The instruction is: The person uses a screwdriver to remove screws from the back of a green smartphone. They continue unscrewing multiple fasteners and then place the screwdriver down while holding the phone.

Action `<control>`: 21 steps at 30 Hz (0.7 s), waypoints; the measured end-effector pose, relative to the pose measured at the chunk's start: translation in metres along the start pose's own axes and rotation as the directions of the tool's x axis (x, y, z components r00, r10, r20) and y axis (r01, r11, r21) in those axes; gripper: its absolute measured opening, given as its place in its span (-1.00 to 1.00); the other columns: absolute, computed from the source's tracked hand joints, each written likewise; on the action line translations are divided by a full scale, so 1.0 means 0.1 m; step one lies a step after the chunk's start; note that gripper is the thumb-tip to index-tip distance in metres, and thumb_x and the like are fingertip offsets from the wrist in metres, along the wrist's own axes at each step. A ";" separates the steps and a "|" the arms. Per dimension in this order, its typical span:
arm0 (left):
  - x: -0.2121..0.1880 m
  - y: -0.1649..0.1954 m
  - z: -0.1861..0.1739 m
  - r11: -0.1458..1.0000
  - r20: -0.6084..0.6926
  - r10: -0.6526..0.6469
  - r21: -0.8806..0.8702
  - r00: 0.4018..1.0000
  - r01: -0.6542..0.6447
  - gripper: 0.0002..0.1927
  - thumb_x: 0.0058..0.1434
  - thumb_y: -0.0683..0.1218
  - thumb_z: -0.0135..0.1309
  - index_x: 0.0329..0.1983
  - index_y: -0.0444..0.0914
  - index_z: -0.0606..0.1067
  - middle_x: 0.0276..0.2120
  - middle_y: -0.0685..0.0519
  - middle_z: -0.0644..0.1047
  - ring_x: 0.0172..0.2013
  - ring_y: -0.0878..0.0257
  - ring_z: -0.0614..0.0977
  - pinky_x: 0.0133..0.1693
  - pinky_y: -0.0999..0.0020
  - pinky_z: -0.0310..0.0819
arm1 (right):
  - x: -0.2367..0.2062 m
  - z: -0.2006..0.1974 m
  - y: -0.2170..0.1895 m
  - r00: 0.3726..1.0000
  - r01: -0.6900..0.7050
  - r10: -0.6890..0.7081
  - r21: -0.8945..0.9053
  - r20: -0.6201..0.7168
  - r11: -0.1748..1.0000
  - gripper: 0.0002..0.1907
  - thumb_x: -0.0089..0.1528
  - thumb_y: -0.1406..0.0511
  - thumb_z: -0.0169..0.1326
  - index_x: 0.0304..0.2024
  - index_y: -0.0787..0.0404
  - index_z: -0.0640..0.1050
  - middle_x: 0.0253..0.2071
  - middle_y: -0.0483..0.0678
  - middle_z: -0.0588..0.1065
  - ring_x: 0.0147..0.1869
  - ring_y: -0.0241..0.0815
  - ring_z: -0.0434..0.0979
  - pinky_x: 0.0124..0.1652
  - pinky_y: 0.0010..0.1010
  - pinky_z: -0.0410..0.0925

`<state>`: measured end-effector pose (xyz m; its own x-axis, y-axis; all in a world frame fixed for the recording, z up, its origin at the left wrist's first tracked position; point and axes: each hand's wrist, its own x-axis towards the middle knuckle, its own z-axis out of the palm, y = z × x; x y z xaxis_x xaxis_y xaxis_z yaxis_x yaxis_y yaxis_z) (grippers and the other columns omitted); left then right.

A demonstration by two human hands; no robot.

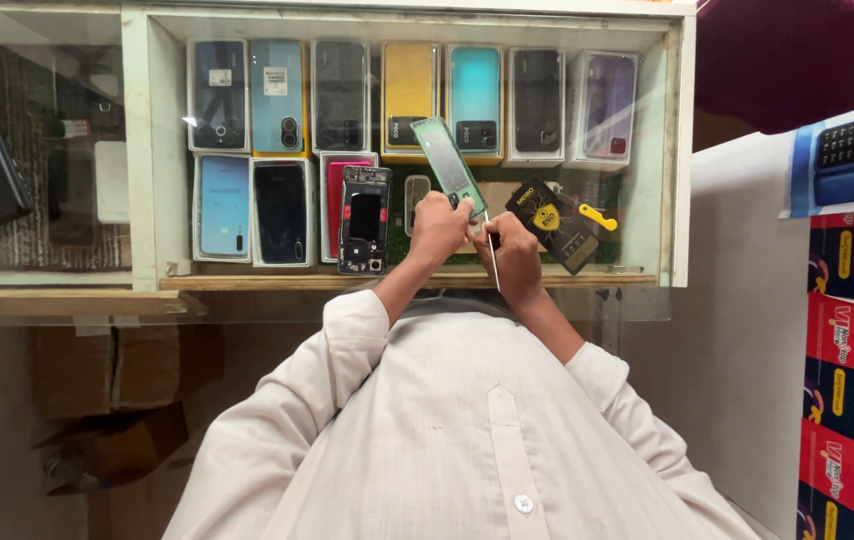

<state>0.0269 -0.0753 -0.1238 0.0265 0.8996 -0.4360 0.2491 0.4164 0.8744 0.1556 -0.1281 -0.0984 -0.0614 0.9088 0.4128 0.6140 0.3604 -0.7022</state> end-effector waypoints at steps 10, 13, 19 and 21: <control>0.00 0.01 0.00 1.000 0.011 -0.020 -0.005 1.000 0.020 -0.63 0.27 -0.06 0.05 -0.53 -0.41 0.61 -0.72 -0.02 0.57 -0.70 0.28 0.61 -0.55 0.37 0.54 | -0.01 0.00 0.01 1.000 -0.026 0.026 0.012 -0.013 1.000 -0.81 0.24 0.44 0.23 -0.32 0.33 0.43 -0.42 0.10 0.43 -0.43 0.00 0.49 -0.40 -0.27 0.35; -0.01 0.02 0.00 0.999 0.011 -0.036 0.000 0.999 0.036 -0.64 0.27 -0.06 0.05 -0.52 -0.42 0.62 -0.72 -0.02 0.57 -0.70 0.29 0.61 -0.55 0.38 0.54 | -0.01 -0.01 0.01 0.999 -0.044 0.045 0.061 -0.013 0.997 -0.85 0.23 0.45 0.20 -0.33 0.30 0.45 -0.43 0.08 0.44 -0.45 -0.04 0.50 -0.40 -0.30 0.37; -0.02 0.04 -0.02 1.000 0.003 -0.008 -0.030 1.000 0.008 -0.66 0.26 -0.07 0.05 -0.51 -0.41 0.62 -0.71 0.00 0.58 -0.69 0.30 0.62 -0.55 0.39 0.54 | 0.01 -0.01 0.00 0.999 -0.054 0.054 0.072 0.001 0.996 -0.82 0.24 0.44 0.23 -0.31 0.34 0.44 -0.43 0.09 0.44 -0.46 -0.04 0.49 -0.41 -0.30 0.35; -0.03 0.04 -0.02 0.999 0.014 -0.024 -0.030 1.000 0.025 -0.65 0.26 -0.07 0.05 -0.52 -0.41 0.62 -0.71 -0.01 0.57 -0.69 0.30 0.61 -0.55 0.39 0.53 | 0.00 -0.02 -0.01 0.998 -0.065 0.065 0.086 0.007 0.994 -0.83 0.24 0.44 0.22 -0.32 0.33 0.44 -0.44 0.07 0.45 -0.47 -0.05 0.49 -0.42 -0.30 0.36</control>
<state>0.0260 -0.0765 -0.1187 0.0336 0.8873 -0.4599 0.2202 0.4423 0.8694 0.1567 -0.1289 -0.0959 -0.0269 0.9315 0.3627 0.5471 0.3173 -0.7746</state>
